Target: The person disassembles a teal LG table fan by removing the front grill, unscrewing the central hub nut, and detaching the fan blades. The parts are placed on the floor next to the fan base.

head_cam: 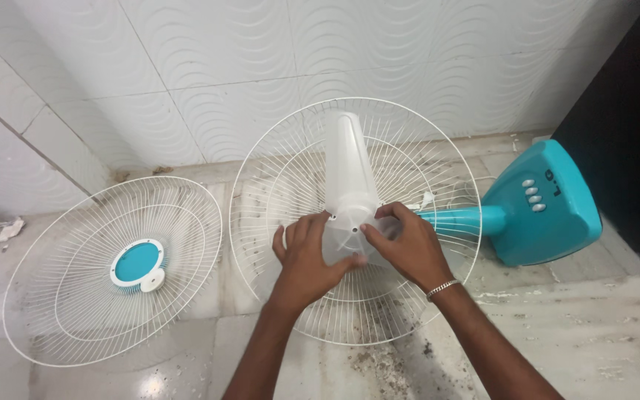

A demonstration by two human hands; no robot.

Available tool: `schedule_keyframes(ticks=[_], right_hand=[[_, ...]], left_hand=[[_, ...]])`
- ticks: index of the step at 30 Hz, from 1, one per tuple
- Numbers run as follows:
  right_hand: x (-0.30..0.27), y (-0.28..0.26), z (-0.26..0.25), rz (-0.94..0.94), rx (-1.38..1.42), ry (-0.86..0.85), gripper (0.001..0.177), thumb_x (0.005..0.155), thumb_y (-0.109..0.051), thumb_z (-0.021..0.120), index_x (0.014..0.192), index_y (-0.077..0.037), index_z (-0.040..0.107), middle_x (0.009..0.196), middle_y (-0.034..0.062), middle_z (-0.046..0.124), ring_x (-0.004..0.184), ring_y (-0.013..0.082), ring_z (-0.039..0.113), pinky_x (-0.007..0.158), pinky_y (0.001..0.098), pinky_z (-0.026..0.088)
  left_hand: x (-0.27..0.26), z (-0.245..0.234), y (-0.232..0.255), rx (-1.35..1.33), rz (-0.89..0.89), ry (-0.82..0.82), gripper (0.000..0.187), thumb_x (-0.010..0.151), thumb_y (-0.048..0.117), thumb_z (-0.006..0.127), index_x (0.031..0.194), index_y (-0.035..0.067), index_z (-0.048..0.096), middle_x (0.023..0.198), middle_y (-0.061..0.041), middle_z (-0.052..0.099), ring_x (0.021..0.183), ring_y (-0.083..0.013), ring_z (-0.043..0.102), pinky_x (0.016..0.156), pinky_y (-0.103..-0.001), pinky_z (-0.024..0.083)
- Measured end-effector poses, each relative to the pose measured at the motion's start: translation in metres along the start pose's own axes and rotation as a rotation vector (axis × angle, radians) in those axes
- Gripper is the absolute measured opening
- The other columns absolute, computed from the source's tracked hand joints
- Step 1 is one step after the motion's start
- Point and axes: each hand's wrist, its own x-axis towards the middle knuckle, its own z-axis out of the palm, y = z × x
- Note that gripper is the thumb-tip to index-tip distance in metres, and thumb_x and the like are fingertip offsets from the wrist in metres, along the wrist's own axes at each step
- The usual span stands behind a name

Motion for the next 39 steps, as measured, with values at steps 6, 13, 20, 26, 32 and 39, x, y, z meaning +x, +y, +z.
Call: schedule_keyframes(ticks=[6,13,20,26,32,39], right_hand=[[0.007,0.008,0.009,-0.051,-0.071,-0.001,0.054,0.082,-0.053,0.075,0.108,-0.006,0.073,0.095,0.0155,0.078,0.087,0.0287,0.076,0.087,0.0442,0.054],[0.006,0.009,0.01,-0.024,-0.104,-0.033,0.056,0.084,-0.056,0.072,0.109,-0.005,0.073,0.094,0.0164,0.078,0.086,0.0295,0.077,0.083,0.0426,0.058],[0.002,0.015,0.016,-0.066,-0.01,0.049,0.058,0.082,-0.056,0.074,0.105,-0.003,0.074,0.096,0.0168,0.078,0.088,0.0296,0.078,0.082,0.0417,0.058],[0.001,0.016,0.015,-0.055,0.013,0.068,0.058,0.081,-0.052,0.079,0.103,0.001,0.076,0.096,0.0187,0.078,0.091,0.0293,0.077,0.082,0.0413,0.058],[-0.007,0.007,0.008,0.049,0.102,-0.013,0.055,0.081,-0.049,0.078,0.102,0.002,0.076,0.085,0.0176,0.078,0.077,0.024,0.079,0.071,0.0361,0.061],[-0.011,-0.01,-0.005,0.095,0.145,-0.011,0.041,0.084,-0.038,0.081,0.084,0.003,0.076,0.072,0.0137,0.076,0.065,0.0217,0.071,0.061,0.0354,0.055]], left_hand=[[0.007,0.017,-0.001,-0.104,-0.003,0.186,0.055,0.085,0.049,0.077,0.116,0.005,0.066,0.116,-0.009,0.067,0.122,-0.0261,0.057,0.115,-0.055,0.019],[0.013,0.019,-0.008,-0.257,-0.036,0.178,0.038,0.086,0.036,0.079,0.105,0.004,0.071,0.108,-0.009,0.07,0.106,-0.0259,0.068,0.096,-0.042,0.051],[0.014,0.02,-0.003,-0.193,0.132,0.351,0.03,0.081,0.021,0.085,0.099,0.0,0.074,0.102,-0.015,0.071,0.097,-0.0339,0.07,0.086,-0.047,0.051],[0.015,0.01,0.006,-0.295,-0.012,0.234,0.031,0.079,0.023,0.084,0.099,0.001,0.075,0.104,-0.013,0.07,0.098,-0.0302,0.071,0.085,-0.041,0.055],[0.014,-0.001,0.012,-0.23,-0.001,0.147,0.03,0.08,0.021,0.083,0.101,0.002,0.074,0.105,-0.011,0.069,0.099,-0.0291,0.071,0.088,-0.042,0.053],[0.013,-0.025,0.026,-0.213,0.001,0.057,0.036,0.085,0.03,0.079,0.112,0.008,0.071,0.119,-0.007,0.068,0.116,-0.0251,0.066,0.104,-0.046,0.04]])
